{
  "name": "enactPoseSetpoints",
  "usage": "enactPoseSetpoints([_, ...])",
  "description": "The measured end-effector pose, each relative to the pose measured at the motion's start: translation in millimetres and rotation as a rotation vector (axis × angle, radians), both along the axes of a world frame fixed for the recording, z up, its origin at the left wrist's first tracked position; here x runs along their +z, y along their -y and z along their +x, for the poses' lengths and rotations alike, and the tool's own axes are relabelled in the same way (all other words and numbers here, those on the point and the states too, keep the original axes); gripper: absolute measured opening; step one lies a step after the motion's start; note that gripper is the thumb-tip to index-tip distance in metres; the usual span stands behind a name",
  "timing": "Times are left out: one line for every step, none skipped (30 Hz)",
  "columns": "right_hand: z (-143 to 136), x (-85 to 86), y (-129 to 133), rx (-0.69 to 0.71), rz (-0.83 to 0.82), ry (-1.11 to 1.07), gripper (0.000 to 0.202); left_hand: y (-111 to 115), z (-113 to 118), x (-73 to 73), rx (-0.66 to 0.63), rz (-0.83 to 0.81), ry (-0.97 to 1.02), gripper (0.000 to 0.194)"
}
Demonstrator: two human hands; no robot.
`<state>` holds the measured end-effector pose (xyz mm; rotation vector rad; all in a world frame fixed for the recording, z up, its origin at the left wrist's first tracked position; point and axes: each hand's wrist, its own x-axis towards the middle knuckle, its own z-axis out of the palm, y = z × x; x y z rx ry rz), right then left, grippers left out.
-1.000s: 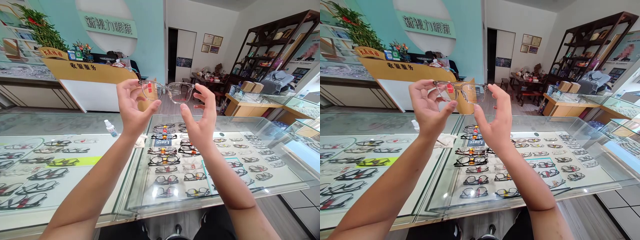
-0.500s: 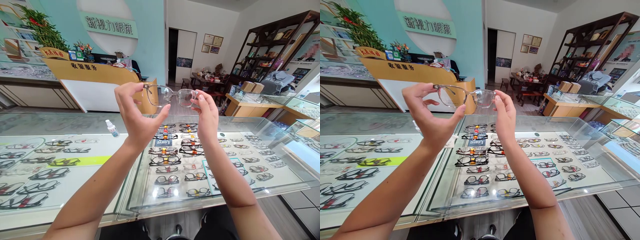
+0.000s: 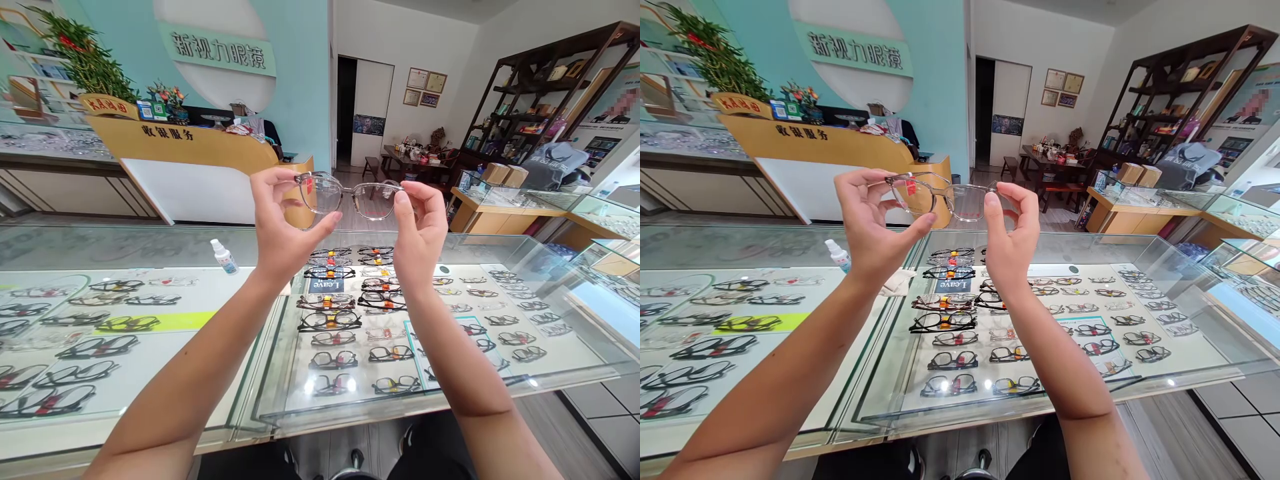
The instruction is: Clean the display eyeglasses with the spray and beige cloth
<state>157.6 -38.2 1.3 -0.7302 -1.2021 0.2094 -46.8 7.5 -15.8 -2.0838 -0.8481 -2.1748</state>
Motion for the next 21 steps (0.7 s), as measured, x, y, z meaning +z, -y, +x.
enactPoseSetpoints([-0.3, 0.6, 1.0, 0.005, 0.011, -0.010, 0.023, -0.4, 0.3, -0.1, -0.005, 0.000, 0.000, 0.088])
enactPoseSetpoints([-0.6, 1.4, 2.2, 0.012, 0.022, -0.022, 0.022, -0.5, 0.6, -0.1, -0.010, 0.003, 0.001, 0.088])
enactPoseSetpoints([-0.9, 2.3, 3.3, 0.020, 0.028, -0.028, 0.021, -0.4, 1.0, 0.1, -0.017, 0.007, 0.001, 0.087])
enactPoseSetpoints([-1.1, 3.2, 4.5, 0.028, 0.030, -0.028, 0.021, -0.1, 1.2, 0.4, -0.025, 0.015, 0.003, 0.086])
enactPoseSetpoints([-1.3, 4.1, 5.6, 0.035, 0.029, -0.021, 0.020, 0.1, 1.4, 0.7, -0.033, 0.021, 0.006, 0.085])
enactPoseSetpoints([-1.4, 5.0, 6.7, 0.043, 0.026, -0.011, 0.020, 0.4, 1.5, 1.1, -0.041, 0.025, 0.010, 0.084])
enactPoseSetpoints([-1.6, 5.9, 7.7, 0.053, 0.021, 0.002, 0.020, 0.6, 1.6, 1.5, -0.048, 0.025, 0.011, 0.084])
enactPoseSetpoints([-1.8, 6.7, 8.5, 0.063, 0.019, 0.011, 0.020, 0.6, 1.6, 1.7, -0.055, 0.022, 0.012, 0.083])
enactPoseSetpoints([-2.1, 7.5, 9.4, 0.075, 0.018, 0.018, 0.019, 0.4, 1.6, 1.9, -0.062, 0.018, 0.011, 0.083])
enactPoseSetpoints([-2.4, 8.1, 10.1, 0.087, 0.018, 0.020, 0.019, 0.1, 1.5, 1.9, -0.069, 0.014, 0.011, 0.082])
enactPoseSetpoints([-2.7, 8.7, 10.8, 0.100, 0.018, 0.019, 0.019, -0.6, 1.4, 1.7, -0.077, 0.010, 0.008, 0.082])
enactPoseSetpoints([-3.0, 9.1, 11.4, 0.114, 0.020, 0.015, 0.019, -1.4, 1.2, 1.3, -0.085, 0.009, 0.006, 0.082])
enactPoseSetpoints([-3.3, 9.3, 11.9, 0.130, 0.022, 0.007, 0.019, -2.4, 1.0, 0.8, -0.091, 0.008, 0.004, 0.082])
enactPoseSetpoints([-3.6, 9.4, 12.2, 0.148, 0.026, -0.001, 0.019, -3.5, 0.8, 0.3, -0.097, 0.004, 0.001, 0.082])
enactPoseSetpoints([-3.8, 9.3, 12.3, 0.167, 0.027, -0.006, 0.019, -4.4, 0.6, -0.2, -0.102, -0.002, -0.002, 0.083])
enactPoseSetpoints([-3.8, 9.1, 12.2, 0.182, 0.026, -0.007, 0.019, -5.2, 0.4, -0.7, -0.106, -0.007, -0.005, 0.084])
enactPoseSetpoints([-3.8, 8.7, 11.8, 0.193, 0.021, -0.004, 0.019, -5.6, 0.3, -1.0, -0.108, -0.010, -0.007, 0.085])
enactPoseSetpoints([-3.6, 8.2, 11.2, 0.200, 0.013, 0.001, 0.019, -5.7, 0.2, -1.3, -0.108, -0.012, -0.008, 0.085])
enactPoseSetpoints([-3.2, 7.6, 10.3, 0.203, 0.006, 0.006, 0.019, -5.4, 0.3, -1.4, -0.105, -0.016, -0.011, 0.086])
enactPoseSetpoints([-2.7, 6.9, 9.3, 0.203, 0.001, 0.009, 0.020, -4.8, 0.4, -1.5, -0.100, -0.022, -0.014, 0.085])
enactPoseSetpoints([-2.0, 6.2, 8.1, 0.203, 0.001, 0.010, 0.020, -3.9, 0.7, -1.5, -0.095, -0.027, -0.017, 0.085])
